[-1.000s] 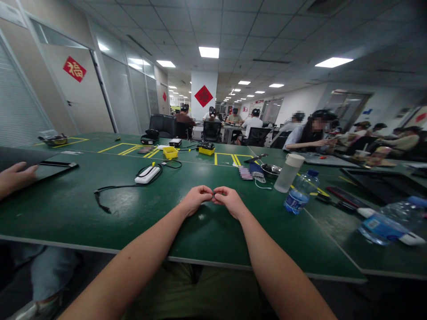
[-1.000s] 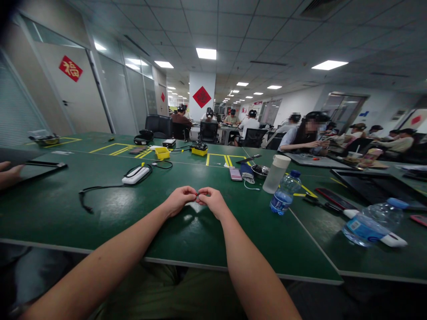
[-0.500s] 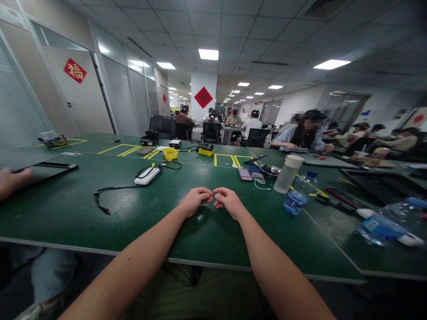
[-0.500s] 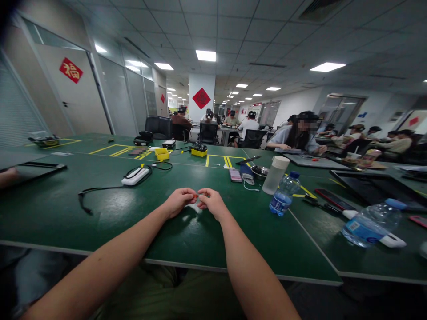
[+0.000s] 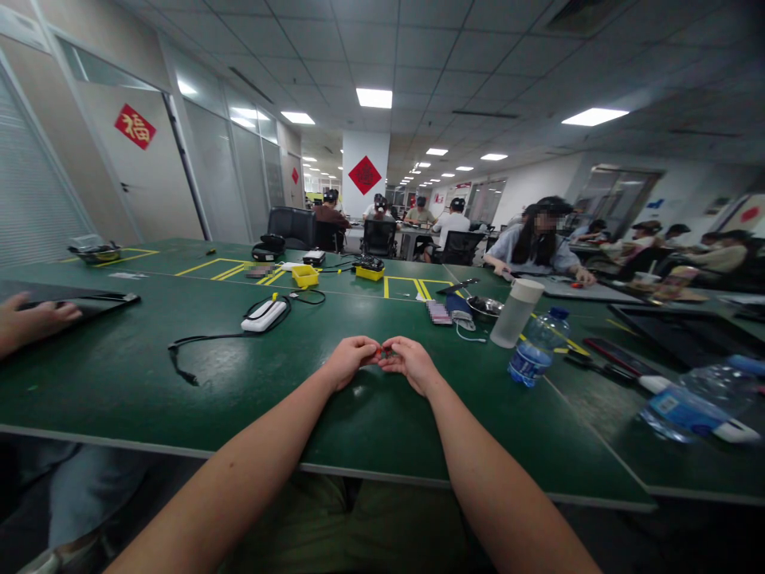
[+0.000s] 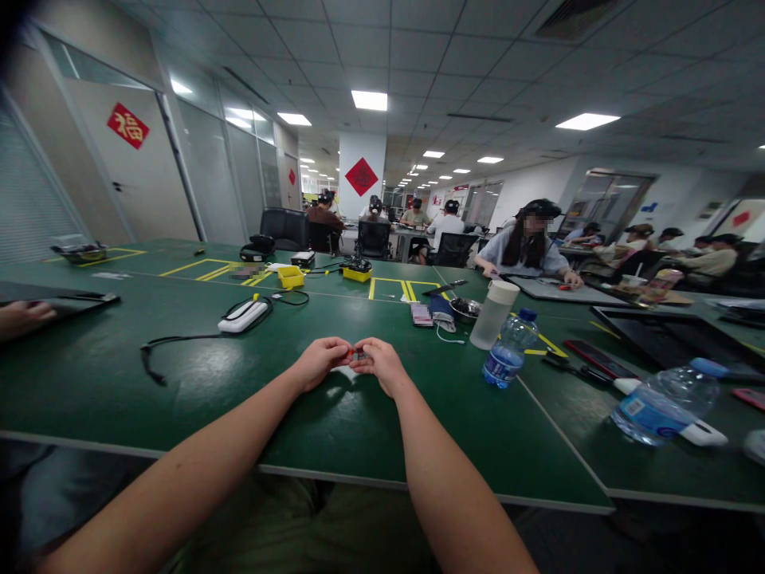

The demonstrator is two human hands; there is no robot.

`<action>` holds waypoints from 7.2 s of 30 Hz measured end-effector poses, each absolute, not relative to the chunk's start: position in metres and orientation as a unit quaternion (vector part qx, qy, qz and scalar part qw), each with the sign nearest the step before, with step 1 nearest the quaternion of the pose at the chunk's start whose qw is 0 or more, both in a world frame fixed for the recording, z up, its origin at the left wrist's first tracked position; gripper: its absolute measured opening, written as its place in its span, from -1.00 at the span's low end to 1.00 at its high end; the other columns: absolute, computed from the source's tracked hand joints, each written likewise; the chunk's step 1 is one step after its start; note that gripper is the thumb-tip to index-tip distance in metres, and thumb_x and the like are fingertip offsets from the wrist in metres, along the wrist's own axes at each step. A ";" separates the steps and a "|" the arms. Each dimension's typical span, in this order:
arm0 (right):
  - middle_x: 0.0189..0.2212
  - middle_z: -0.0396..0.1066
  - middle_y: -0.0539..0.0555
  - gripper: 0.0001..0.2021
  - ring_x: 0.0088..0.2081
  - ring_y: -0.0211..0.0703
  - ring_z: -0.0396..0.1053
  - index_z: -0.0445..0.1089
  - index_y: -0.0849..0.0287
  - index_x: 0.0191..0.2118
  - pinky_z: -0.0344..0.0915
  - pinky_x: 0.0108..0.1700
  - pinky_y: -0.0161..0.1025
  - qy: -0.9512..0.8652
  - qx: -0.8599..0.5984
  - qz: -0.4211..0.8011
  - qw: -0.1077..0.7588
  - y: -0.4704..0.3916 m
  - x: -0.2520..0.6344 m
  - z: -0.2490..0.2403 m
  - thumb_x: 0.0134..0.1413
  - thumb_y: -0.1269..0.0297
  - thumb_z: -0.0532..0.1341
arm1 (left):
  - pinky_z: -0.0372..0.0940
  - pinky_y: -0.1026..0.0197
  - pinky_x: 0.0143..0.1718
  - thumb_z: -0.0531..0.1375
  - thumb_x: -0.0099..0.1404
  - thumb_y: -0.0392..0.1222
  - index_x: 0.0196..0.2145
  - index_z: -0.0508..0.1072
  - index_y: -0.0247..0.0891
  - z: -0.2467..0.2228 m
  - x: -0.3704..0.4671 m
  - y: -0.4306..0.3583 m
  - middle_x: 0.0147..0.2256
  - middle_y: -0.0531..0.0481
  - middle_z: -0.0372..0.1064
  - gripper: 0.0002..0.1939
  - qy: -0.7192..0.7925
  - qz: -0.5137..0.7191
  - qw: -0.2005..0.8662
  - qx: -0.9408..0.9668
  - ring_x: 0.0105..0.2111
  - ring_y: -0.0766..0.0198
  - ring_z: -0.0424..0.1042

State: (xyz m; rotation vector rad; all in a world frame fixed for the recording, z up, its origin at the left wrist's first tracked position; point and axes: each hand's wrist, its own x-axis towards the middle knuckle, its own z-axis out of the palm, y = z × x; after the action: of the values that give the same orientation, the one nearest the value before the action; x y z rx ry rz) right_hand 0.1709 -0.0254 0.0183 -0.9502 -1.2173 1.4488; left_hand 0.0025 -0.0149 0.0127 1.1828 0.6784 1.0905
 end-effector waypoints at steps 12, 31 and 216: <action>-0.44 0.43 0.01 -0.91 -0.41 -0.22 0.47 0.34 0.20 -0.39 0.36 -0.41 -0.33 -0.544 -0.408 0.548 0.488 -0.026 0.171 0.018 -0.13 0.44 0.17 | 0.28 0.28 -0.31 0.27 -0.01 -0.35 -0.31 0.44 -0.35 0.010 0.002 -0.014 -0.38 -0.03 0.44 -0.77 0.317 0.481 0.550 0.605 -0.41 0.34 0.40; -0.37 0.43 0.05 -0.74 -0.46 -0.29 0.40 0.35 0.21 -0.21 0.32 -0.40 -0.32 -0.577 -0.360 0.529 0.508 -0.026 0.172 0.016 -0.13 0.38 0.23 | 0.31 0.26 -0.32 0.21 0.00 -0.45 -0.22 0.41 -0.35 0.013 0.002 -0.014 -0.33 -0.07 0.43 -0.68 0.299 0.475 0.614 0.555 -0.47 0.40 0.40; -0.58 0.32 -0.06 -0.75 -0.63 -0.36 0.24 0.36 0.23 -0.25 0.22 -0.56 -0.37 -0.618 -0.419 0.456 0.484 -0.024 0.171 0.013 -0.05 0.19 0.22 | 0.30 0.29 -0.42 0.15 0.08 -0.39 -0.09 0.33 -0.31 0.013 0.008 -0.014 -0.42 0.00 0.38 -0.62 0.342 0.497 0.486 0.633 -0.49 0.35 0.38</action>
State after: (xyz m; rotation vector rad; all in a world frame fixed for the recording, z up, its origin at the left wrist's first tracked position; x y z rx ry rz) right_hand 0.1712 -0.0237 0.0128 -1.0209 -1.5051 1.1102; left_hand 0.0082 -0.0142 0.0129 1.5401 0.8314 1.2098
